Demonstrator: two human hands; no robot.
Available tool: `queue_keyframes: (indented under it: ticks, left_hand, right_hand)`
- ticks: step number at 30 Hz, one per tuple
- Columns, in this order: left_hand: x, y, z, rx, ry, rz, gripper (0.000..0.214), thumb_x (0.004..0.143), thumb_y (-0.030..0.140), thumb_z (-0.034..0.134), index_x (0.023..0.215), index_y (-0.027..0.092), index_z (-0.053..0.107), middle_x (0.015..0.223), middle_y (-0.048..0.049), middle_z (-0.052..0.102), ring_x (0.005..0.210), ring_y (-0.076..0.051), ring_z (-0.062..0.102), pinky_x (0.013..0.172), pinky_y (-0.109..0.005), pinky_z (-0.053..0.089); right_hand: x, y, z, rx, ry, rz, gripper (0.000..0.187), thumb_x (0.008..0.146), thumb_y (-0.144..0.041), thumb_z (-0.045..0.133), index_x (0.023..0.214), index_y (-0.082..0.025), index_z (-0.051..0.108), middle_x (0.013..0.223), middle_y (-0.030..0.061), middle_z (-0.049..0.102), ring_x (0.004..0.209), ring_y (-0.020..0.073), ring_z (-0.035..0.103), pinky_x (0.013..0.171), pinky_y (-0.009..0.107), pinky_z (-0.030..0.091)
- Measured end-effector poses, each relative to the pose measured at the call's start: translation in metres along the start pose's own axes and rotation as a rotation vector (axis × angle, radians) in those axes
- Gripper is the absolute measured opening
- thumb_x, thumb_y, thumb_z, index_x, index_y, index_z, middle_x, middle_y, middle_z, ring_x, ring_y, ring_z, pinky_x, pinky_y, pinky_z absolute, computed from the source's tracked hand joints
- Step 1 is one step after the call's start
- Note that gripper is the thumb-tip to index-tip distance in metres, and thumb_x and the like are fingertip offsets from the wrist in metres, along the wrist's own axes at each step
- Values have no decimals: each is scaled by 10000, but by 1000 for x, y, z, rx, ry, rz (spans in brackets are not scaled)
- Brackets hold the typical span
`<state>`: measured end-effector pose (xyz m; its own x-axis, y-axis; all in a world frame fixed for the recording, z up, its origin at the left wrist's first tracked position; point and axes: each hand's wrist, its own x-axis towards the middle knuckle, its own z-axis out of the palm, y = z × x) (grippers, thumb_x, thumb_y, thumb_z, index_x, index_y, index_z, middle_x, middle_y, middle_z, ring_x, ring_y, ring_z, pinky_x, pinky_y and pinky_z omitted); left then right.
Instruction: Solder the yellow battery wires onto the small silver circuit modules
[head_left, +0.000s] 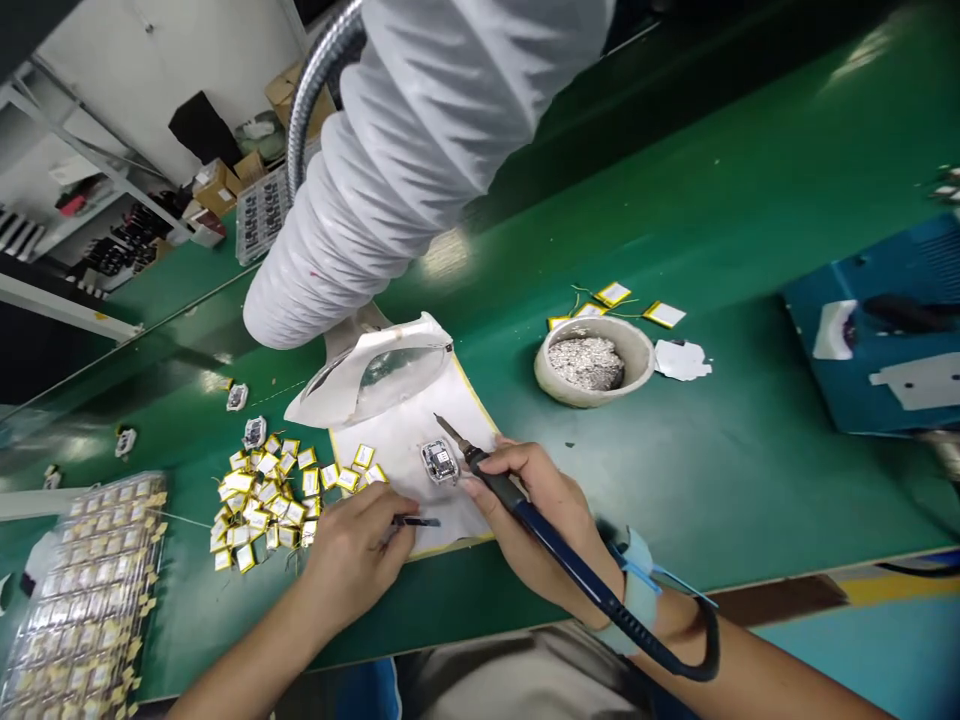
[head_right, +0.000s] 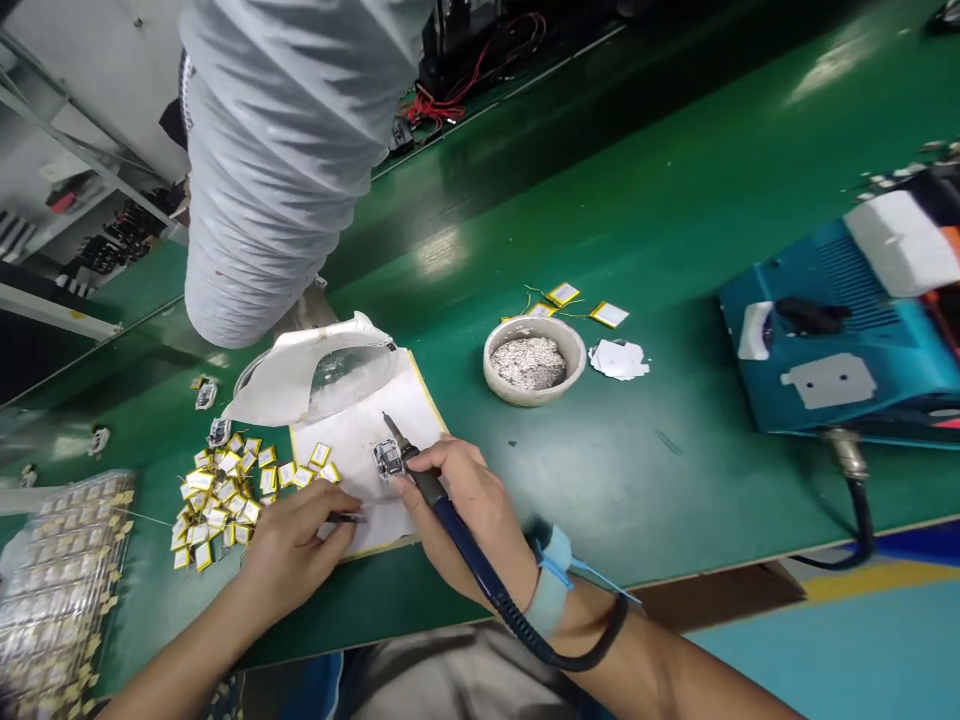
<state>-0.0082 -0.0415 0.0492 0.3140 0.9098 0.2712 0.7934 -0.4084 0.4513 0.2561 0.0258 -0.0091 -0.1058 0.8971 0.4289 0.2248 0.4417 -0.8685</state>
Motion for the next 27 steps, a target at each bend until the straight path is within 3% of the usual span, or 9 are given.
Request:
queue_keyframes:
  ticks: [3,5,9,13,15,27]
  left_hand:
    - [6,-11,16,44,238,62,198,1185,108,795,1300,255,858,983,-5,856,771,-156,842,692,-240,673]
    - [9,-20,27,131,298,105,192,1190,126,826,1323,258,869,938,5,829,737,-154,815,662,-246,643]
    - [8,-31,45,226,294,99,254,1186,136,832,1391,280,873,951,-3,844,754,-182,829,698,-300,663]
    - [8,-33,50,263,304,85,208,1207,171,823,1378,286,853,957,-11,841,771,-188,835,728,-310,669]
    - [10,-33,48,278,301,97,162,1222,173,811,1343,276,838,945,-9,834,765,-181,826,722,-299,654]
    - [11,-33,52,216,301,68,174,1221,163,814,1332,291,855,935,-7,825,769,-185,810,704,-309,615]
  right_hand:
    - [0,-1,0,9,-85,-17,145,1150,-293,883,1210,-371,776,1061,-3,963,979,330,1002,825,418,835]
    - [-1,-2,-1,-14,-84,-9,150,1155,-292,887,1224,-367,778,1070,-2,966,998,321,1006,859,414,840]
    - [-3,-5,-5,-64,21,25,158,1109,-308,928,1165,-356,789,1039,3,951,1065,335,1005,984,480,855]
    - [-3,-7,-4,-50,50,19,219,1083,-273,925,1048,-346,721,883,-58,857,770,252,886,1131,592,838]
    - [-3,-7,-3,-65,27,13,235,1103,-272,896,1040,-346,682,861,-74,830,720,225,838,1141,602,830]
    - [0,-9,-4,-115,-36,-6,230,1089,-260,873,1050,-356,668,869,-74,829,729,235,848,1105,620,809]
